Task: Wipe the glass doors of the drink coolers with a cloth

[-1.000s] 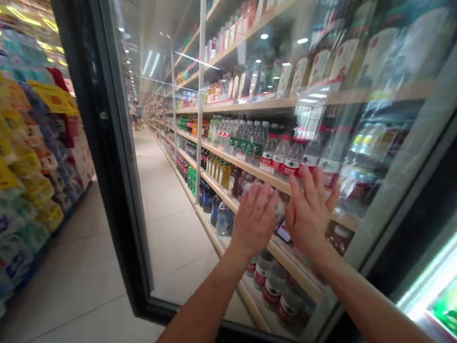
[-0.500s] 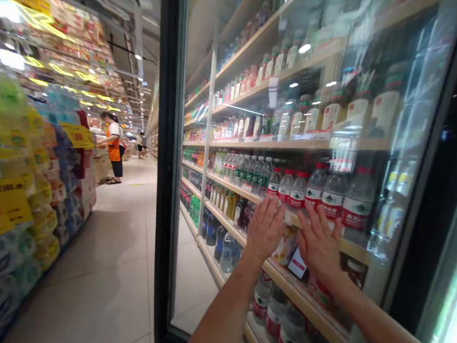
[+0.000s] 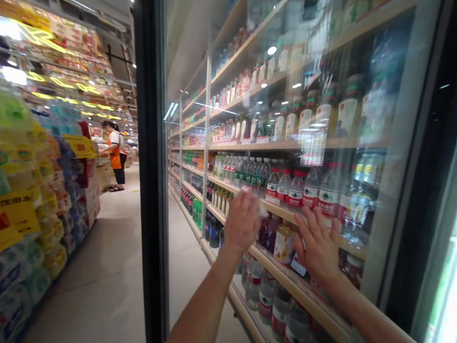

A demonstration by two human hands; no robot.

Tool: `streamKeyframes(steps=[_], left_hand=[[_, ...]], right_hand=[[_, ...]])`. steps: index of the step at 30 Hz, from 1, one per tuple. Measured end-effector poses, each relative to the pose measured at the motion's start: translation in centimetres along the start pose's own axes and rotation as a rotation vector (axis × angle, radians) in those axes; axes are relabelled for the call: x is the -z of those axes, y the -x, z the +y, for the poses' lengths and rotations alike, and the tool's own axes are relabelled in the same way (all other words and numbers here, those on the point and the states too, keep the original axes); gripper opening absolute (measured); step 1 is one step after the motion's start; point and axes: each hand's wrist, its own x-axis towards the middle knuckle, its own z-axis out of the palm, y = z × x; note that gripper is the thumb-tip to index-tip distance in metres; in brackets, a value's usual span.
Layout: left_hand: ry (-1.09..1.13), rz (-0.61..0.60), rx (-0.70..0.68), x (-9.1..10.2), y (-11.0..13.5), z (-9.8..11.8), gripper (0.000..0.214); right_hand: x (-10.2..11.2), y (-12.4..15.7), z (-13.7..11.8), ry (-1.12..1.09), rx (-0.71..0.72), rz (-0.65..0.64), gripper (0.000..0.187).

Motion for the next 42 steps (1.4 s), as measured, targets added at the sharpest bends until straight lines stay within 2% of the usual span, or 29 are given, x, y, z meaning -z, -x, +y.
streamKeyframes(steps=[3,4,5,8,10,12,14,16,18,20,23,25,26,28,30,32,34,36,37,40,41,42], left_hand=[[-0.120,0.181,0.300,2.0,0.7,-2.8,0.055],[-0.134,0.195,0.335,2.3,0.4,-3.1,0.055],[-0.128,0.177,0.307,2.3,-0.4,-2.9,0.056],[-0.051,0.007,-0.007,1.5,-4.5,-0.7,0.054],[-0.027,-0.050,-0.144,0.8,-7.8,1.0,0.049],[-0.038,-0.041,-0.133,0.2,-10.6,2.0,0.046],[-0.051,-0.018,-0.067,-0.2,-12.8,2.2,0.045],[-0.054,-0.009,-0.048,-0.4,-14.6,1.7,0.045],[-0.055,-0.001,-0.060,-0.2,-16.3,0.5,0.046],[-0.065,0.044,-0.022,0.2,-18.1,-1.2,0.047],[-0.089,0.206,0.141,0.6,-20.5,-2.6,0.049],[-0.084,0.264,0.140,0.3,-21.4,-1.8,0.051],[-0.071,0.243,0.072,0.0,-21.6,-1.0,0.051],[-0.043,0.137,-0.126,-0.4,-21.7,0.4,0.047],[-0.044,0.044,-0.234,0.0,-21.9,0.4,0.042],[-0.092,0.070,-0.146,1.3,-22.4,-1.4,0.038],[-0.166,0.184,0.067,2.6,-23.1,-3.5,0.038],[-0.200,0.215,0.147,3.3,-23.6,-4.3,0.040],[-0.195,0.183,0.102,3.2,-23.6,-4.0,0.041],[-0.133,-0.007,-0.215,2.3,-23.5,-2.3,0.040],[-0.117,-0.046,-0.277,2.1,-23.4,-2.0,0.040],[-0.114,-0.047,-0.280,2.0,-23.3,-2.0,0.040]], right_hand=[[0.5,-0.1,-0.4,-0.050,-0.015,0.001,0.056],[0.7,0.0,-0.5,-0.062,-0.017,0.001,0.058],[0.8,0.1,-0.6,-0.068,-0.019,0.002,0.059],[1.4,0.4,-0.8,-0.067,-0.023,-0.001,0.056],[1.8,-0.6,-0.6,-0.076,-0.015,-0.010,0.054],[2.0,-3.1,-0.1,-0.090,-0.010,0.004,0.053],[2.0,-6.9,0.7,-0.088,-0.043,0.046,0.054],[1.8,-10.8,1.5,-0.069,-0.101,0.087,0.054],[1.6,-13.6,2.1,-0.052,-0.117,0.089,0.053],[1.5,-14.8,2.3,-0.043,-0.099,0.080,0.053],[1.5,-14.5,2.0,-0.045,-0.097,0.084,0.052],[1.7,-14.1,1.8,-0.048,-0.107,0.089,0.051],[1.8,-14.0,1.8,-0.050,-0.110,0.096,0.051],[1.9,-14.0,1.8,-0.056,-0.109,0.108,0.049],[2.1,-14.2,1.8,-0.064,-0.106,0.112,0.047],[2.2,-14.3,1.8,-0.073,-0.109,0.104,0.047],[2.3,-14.4,1.8,-0.078,-0.115,0.097,0.047],[2.4,-14.4,1.7,-0.077,-0.122,0.101,0.047],[2.4,-14.3,1.7,-0.073,-0.124,0.106,0.047],[2.4,-14.3,1.7,-0.060,-0.113,0.119,0.046],[2.4,-14.3,1.7,-0.056,-0.108,0.120,0.045],[2.3,-14.3,1.7,-0.053,-0.104,0.122,0.045]])
